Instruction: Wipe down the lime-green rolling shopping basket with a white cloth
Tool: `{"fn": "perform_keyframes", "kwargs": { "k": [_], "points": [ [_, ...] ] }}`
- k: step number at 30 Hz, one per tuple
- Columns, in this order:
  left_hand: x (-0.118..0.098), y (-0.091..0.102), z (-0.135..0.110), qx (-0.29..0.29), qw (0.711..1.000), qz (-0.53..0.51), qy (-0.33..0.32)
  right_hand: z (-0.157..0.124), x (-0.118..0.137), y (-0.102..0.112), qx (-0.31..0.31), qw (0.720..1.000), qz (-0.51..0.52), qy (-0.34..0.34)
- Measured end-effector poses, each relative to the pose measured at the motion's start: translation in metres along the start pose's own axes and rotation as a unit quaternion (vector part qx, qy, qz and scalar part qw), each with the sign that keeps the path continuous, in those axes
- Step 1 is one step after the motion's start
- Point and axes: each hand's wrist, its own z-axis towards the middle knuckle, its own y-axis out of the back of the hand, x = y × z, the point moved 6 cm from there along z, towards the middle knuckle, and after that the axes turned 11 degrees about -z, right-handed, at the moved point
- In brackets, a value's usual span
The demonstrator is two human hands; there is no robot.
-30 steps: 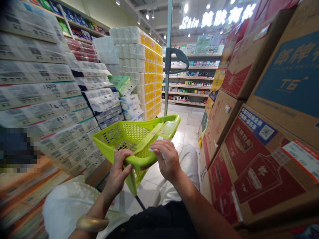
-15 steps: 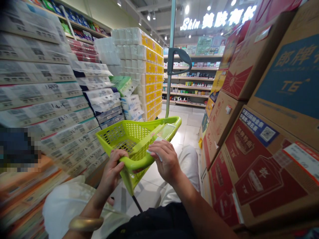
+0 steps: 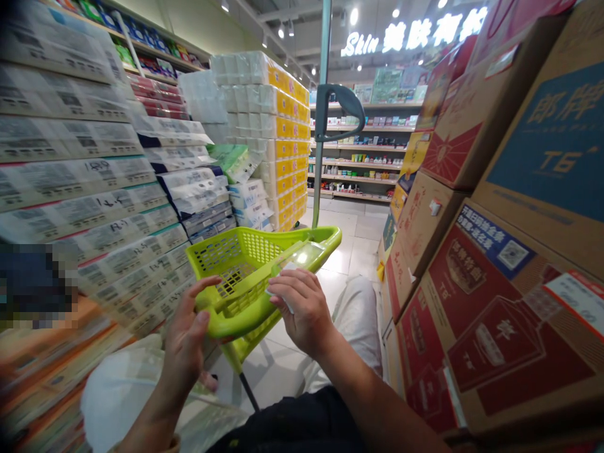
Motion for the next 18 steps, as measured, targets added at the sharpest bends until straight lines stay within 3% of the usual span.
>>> {"fn": "perform_keyframes", "kwargs": {
  "k": [1, 3, 6, 10, 15, 18],
  "points": [
    [-0.017, 0.001, 0.001, -0.007, 1.0, -0.004, -0.029, 0.001, 0.001, -0.002, 0.008, 1.0, 0.004, 0.005],
    [-0.05, -0.006, 0.003, 0.039, 0.994, 0.048, -0.087, 0.005, -0.006, -0.005, 0.021, 1.0, 0.007, 0.002],
    [-0.077, -0.019, 0.008, 0.09, 0.971, 0.192, -0.114, 0.017, -0.038, -0.006, 0.018, 0.998, -0.019, -0.061],
    [-0.069, -0.041, 0.01, 0.155, 0.933, 0.311, -0.095, 0.031, -0.067, -0.016, 0.042, 0.99, -0.022, -0.132],
    [-0.056, -0.051, 0.012, 0.128, 0.924, 0.327, -0.15, 0.043, -0.027, -0.043, 0.138, 0.988, 0.054, -0.035],
    [-0.055, -0.049, 0.012, 0.11, 0.923, 0.321, -0.184, 0.049, -0.026, -0.052, 0.179, 0.983, 0.034, -0.029]
  ]
}}
